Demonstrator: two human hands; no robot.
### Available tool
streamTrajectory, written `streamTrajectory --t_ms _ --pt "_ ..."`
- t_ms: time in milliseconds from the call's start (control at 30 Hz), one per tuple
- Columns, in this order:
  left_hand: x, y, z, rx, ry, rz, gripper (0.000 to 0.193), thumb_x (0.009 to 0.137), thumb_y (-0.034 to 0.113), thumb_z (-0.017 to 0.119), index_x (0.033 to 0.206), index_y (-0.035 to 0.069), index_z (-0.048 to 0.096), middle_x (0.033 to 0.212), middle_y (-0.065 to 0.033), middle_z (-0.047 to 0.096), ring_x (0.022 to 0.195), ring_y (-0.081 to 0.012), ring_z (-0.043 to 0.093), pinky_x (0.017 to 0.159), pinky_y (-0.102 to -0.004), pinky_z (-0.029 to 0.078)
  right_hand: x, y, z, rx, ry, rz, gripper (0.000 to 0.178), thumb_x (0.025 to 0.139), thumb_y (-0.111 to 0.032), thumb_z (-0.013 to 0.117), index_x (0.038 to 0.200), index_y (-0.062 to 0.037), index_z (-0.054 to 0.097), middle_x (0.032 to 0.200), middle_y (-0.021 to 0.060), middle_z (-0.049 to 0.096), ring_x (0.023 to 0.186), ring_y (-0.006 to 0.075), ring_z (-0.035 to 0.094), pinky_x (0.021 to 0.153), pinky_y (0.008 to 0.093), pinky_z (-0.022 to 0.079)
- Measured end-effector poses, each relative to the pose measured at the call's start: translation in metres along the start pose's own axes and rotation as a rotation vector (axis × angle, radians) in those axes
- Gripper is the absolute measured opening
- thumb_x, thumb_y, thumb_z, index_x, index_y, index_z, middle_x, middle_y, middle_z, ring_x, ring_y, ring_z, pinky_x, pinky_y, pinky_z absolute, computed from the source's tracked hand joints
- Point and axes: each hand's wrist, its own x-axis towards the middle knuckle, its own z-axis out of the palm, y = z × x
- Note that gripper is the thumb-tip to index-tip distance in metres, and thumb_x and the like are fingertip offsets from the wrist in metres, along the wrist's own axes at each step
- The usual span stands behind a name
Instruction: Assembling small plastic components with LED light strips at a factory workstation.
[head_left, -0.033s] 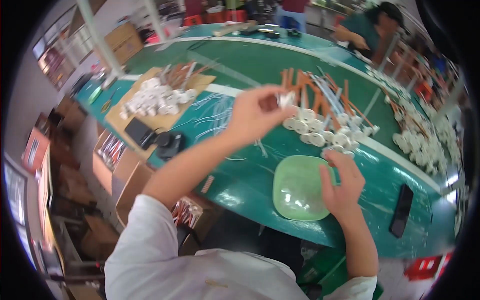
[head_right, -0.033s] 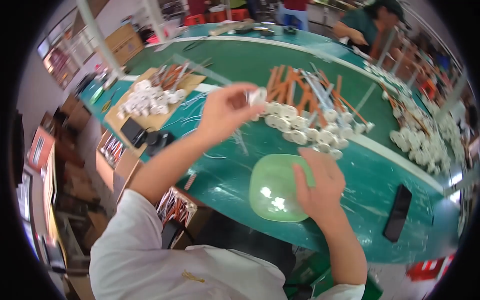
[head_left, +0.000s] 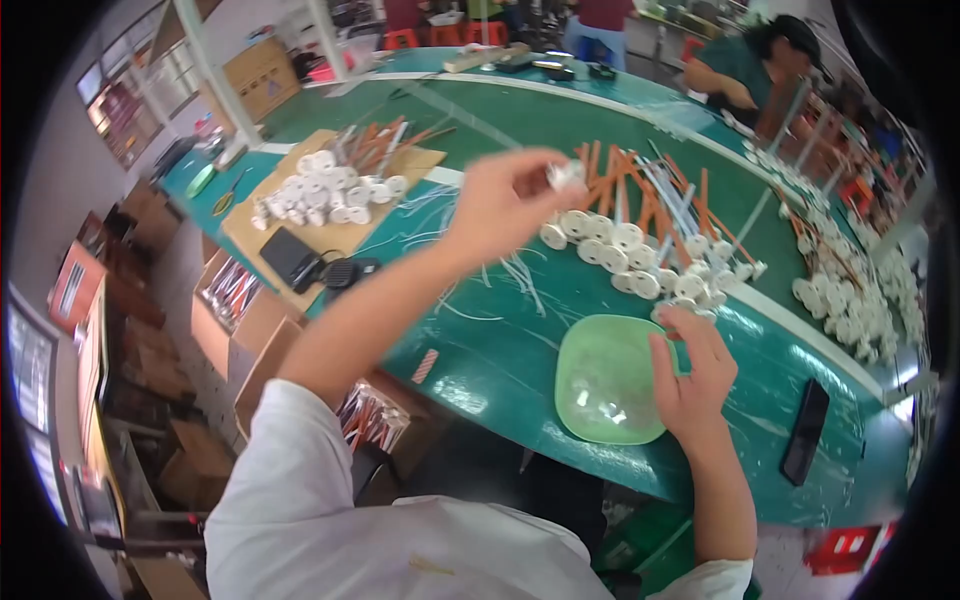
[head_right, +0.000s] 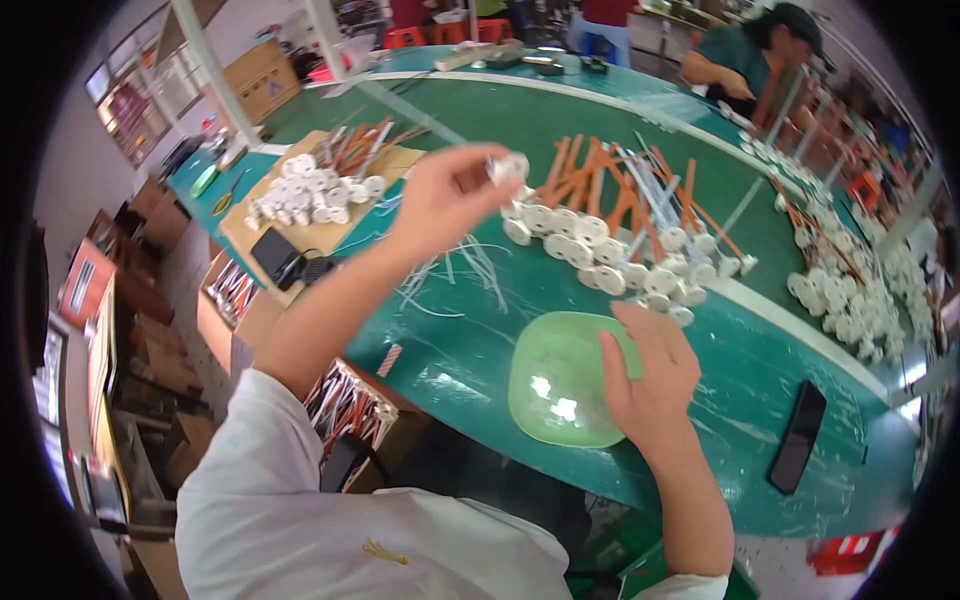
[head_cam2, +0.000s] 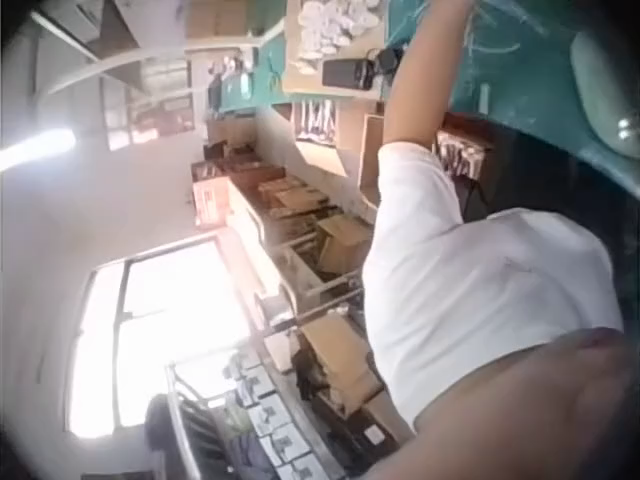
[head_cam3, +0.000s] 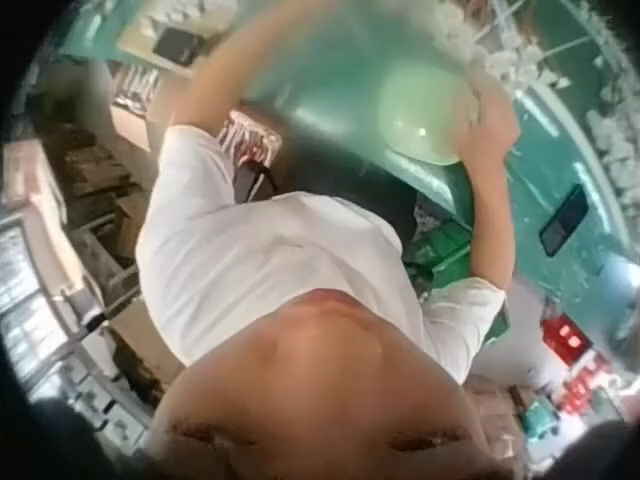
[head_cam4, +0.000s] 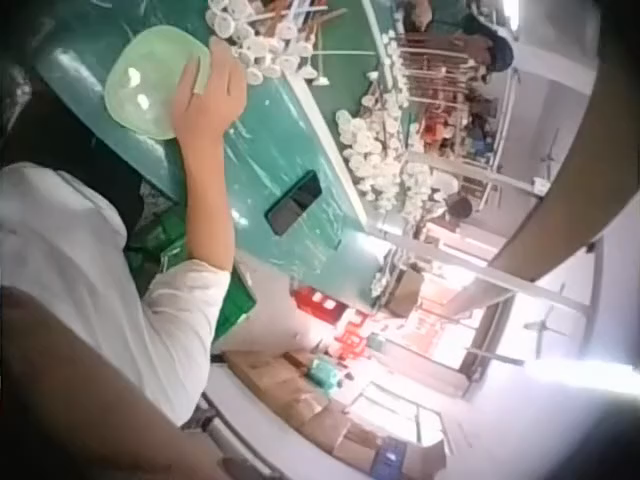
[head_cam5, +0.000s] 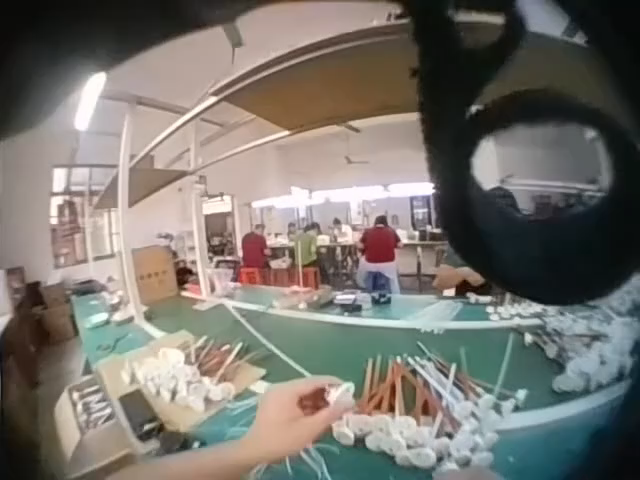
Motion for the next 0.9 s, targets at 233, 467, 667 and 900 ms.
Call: streamTrajectory --t_ms 233,467,667,900 --pt "0.056 -0.025 -0.241 1.021 0.020 0.019 0.026 0.098 0.025 0.056 0.095 0.002 0.069 0.075 -0.0111 0.070 0.067 -0.0178 0.072 0.063 -0.0322 0.054 0.003 -0.013 0.011 0.032 -0.087 -0.075 0.021 0.076 0.002 0.071 0.097 0.0006 0.066 0.100 0.0148 0.069 0.085 0.0287 0.067 0.074 0.0348 0.053" --pt "0.046 -0.074 -0.368 1.377 -0.386 -0.235 0.020 0.087 0.018 0.057 0.095 0.004 0.069 0.088 -0.0172 0.070 0.087 -0.0292 0.069 0.079 -0.0403 0.053 0.000 -0.007 0.009 0.053 -0.151 -0.031 0.017 0.075 0.000 0.073 0.091 -0.0009 0.067 0.100 0.0138 0.069 0.086 0.0298 0.067 0.076 0.0357 0.053" --pt "0.040 -0.098 -0.373 1.429 -0.535 -0.479 0.039 0.079 0.010 0.057 0.116 0.013 0.068 0.108 -0.0189 0.069 0.102 -0.0358 0.066 0.089 -0.0442 0.052 0.001 -0.006 0.017 0.105 -0.193 -0.055 0.019 0.074 -0.001 0.075 0.090 -0.0012 0.068 0.099 0.0138 0.069 0.085 0.0304 0.067 0.072 0.0366 0.054" --pt "0.064 -0.058 -0.194 1.202 -0.149 0.078 0.027 0.087 0.019 0.065 0.110 0.005 0.067 0.095 -0.0186 0.072 0.086 -0.0353 0.069 0.078 -0.0414 0.055 -0.001 -0.003 0.014 0.082 -0.205 -0.062 0.020 0.073 -0.002 0.076 0.091 -0.0017 0.068 0.099 0.0138 0.069 0.084 0.0305 0.067 0.071 0.0374 0.054"
